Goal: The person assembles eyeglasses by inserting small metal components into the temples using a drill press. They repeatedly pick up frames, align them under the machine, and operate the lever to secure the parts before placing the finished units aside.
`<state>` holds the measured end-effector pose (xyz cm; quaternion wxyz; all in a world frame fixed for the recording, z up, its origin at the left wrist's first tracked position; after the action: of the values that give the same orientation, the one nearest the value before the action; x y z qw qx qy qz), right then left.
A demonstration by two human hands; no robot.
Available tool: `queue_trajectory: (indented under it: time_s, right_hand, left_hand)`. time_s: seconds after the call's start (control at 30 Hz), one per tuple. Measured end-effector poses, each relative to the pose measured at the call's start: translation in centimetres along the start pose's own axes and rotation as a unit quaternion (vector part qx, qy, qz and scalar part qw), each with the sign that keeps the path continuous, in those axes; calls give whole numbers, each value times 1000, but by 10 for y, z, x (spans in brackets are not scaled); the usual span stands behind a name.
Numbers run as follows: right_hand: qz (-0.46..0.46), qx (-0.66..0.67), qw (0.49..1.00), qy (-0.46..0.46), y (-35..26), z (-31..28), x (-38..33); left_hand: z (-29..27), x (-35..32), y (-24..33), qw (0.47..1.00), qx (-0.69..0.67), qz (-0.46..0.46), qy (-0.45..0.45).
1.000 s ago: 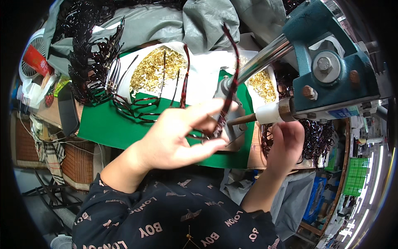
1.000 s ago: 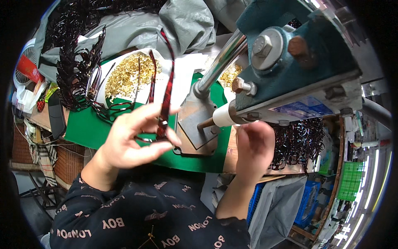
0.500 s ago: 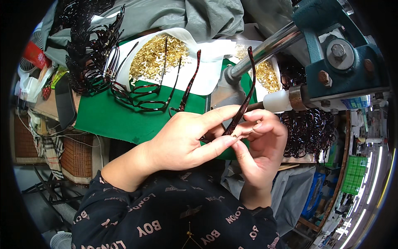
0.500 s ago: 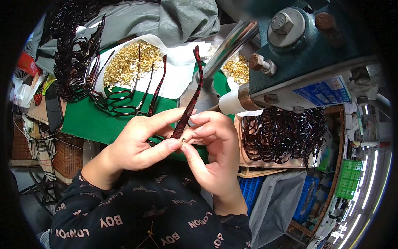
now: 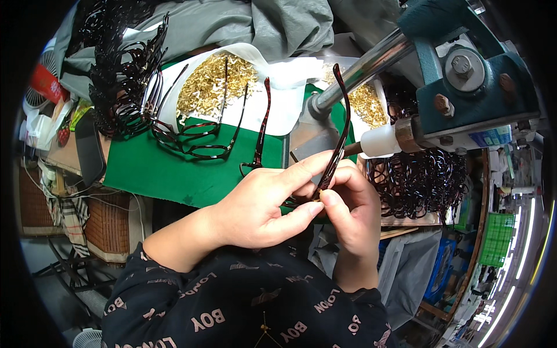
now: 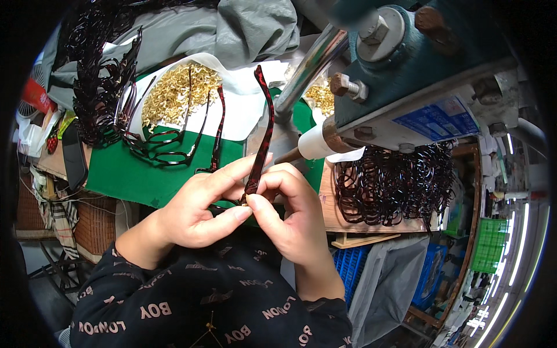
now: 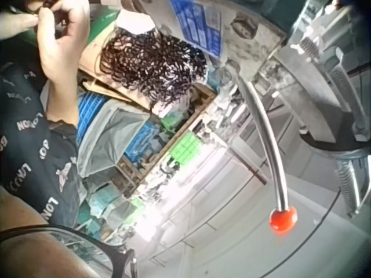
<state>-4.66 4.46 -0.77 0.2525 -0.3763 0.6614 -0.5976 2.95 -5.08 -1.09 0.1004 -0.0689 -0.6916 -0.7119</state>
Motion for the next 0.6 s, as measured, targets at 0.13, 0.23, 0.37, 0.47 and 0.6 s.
queue_trajectory:
  time_s: [0.13,0.23,0.37,0.47,0.6]
  right_hand:
    - [37,21,999,-20,-3,-5,-1]
    - [-4,-19,1000,-23,-12,-9,1]
    - [-20,5,999,-34,-15,-17,0]
    - [-21,12,1000,10,-21,-27,-2]
    - [-113,-126,978,121,-46,-53,0]
  left_hand:
    - [4,1,0,999,-41,4,-11]
    - [9,3,4,1000,-13,-14,-25]
    - [21,8,7,998,-19,-22,-48]
    - [28,15,10,996,-92,-4,-13]
    - [32,39,8,983,-169,-37,65]
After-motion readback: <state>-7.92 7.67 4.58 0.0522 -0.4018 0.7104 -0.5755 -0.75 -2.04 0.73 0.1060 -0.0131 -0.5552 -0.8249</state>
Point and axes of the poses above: each hand's wrist, its own x-axis towards the middle knuckle, its own z-axis out of the palm, y = z × x, the point moved 6 cm from there along x, towards the middle knuckle, and after that the axes turned 4 degrees about -x, right-handed, at the moved point
